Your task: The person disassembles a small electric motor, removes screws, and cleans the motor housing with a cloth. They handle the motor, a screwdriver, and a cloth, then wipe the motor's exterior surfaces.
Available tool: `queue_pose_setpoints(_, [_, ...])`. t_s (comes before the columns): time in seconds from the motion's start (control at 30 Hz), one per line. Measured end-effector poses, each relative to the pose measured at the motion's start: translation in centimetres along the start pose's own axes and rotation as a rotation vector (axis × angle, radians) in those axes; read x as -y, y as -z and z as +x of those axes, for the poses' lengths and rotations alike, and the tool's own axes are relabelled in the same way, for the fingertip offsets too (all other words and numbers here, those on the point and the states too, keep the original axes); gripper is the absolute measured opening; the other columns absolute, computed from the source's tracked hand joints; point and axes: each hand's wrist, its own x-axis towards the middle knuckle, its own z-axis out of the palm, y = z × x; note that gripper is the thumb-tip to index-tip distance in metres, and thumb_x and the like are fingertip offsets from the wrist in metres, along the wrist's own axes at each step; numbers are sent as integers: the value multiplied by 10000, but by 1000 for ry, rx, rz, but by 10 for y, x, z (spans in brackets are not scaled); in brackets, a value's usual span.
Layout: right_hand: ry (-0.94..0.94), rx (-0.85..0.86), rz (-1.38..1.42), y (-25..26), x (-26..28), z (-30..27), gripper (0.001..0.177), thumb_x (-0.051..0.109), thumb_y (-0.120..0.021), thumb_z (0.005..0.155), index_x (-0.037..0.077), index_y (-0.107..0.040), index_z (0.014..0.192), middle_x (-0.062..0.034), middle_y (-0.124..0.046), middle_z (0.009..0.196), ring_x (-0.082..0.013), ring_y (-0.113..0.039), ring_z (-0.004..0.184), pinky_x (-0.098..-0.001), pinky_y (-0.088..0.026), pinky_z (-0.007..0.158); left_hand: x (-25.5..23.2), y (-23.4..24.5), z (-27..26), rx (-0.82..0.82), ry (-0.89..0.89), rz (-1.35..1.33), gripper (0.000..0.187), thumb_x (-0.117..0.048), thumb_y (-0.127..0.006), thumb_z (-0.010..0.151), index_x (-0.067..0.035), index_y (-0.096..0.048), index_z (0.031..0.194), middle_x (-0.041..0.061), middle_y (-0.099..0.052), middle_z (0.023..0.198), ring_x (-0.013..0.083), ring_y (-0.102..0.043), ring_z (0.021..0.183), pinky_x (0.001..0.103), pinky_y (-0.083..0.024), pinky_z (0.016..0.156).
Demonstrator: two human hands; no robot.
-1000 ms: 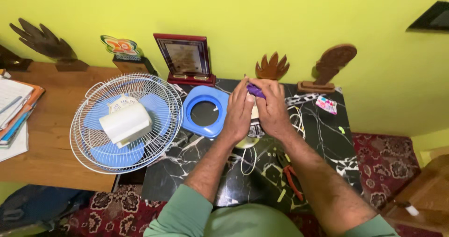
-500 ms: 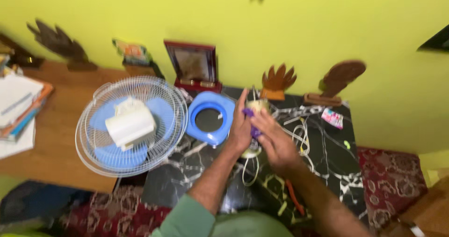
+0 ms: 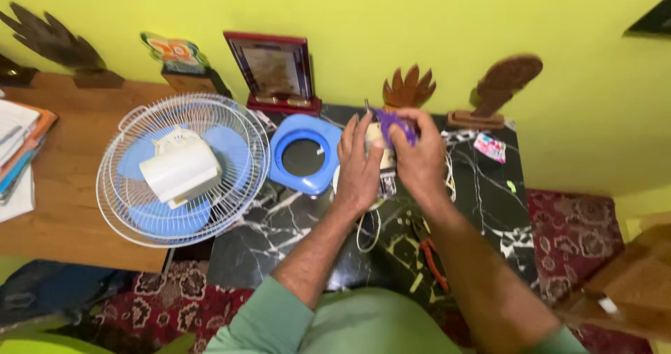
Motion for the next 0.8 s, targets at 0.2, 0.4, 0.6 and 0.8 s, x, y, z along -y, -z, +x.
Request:
queue_pose_setpoints(0.2, [506,198,11,18,-5,-35,411,93,-466,1124,-35,-525,1510,-271,-525,1553,-379,-482,1454,-431,-367,1195,1,6,2,2,18,-61,491,-277,-488,1046,-112,-437,1506,242,-360,1558,420,-337,1447,507,-243,1212])
queue_pose_setpoints(0.4, [410,176,-191,40,-12,-54,381,141,-727,921,83,-692,1295,-126,-670,1349,-268,-677,1178,-359,-524,1024,-2,13,6,73,80,-122,389,-248,-438,1060,-120,-531,1416,170,-458,1470,354,-421,1381,459,-296,1179])
queue_pose_setpoints(0.6, [406,89,-11,13,-18,-21,242,151,-724,952,20,-703,1155,-90,-623,1045,-208,-635,915,-327,-528,800,-5,15,7,95,107,-189,430,-299,-415,1072,-94,-467,1446,183,-438,1444,336,-460,1362,450,-367,1164])
queue_pose_setpoints(0.8, [-2,-53,142,-2,-43,-33,244,196,-655,1019,3,-715,1155,-32,-591,954,-120,-584,822,-275,-493,718,-7,21,5,134,125,-276,565,-379,-428,1078,-111,-341,1568,193,-339,1560,326,-341,1486,447,-293,1229])
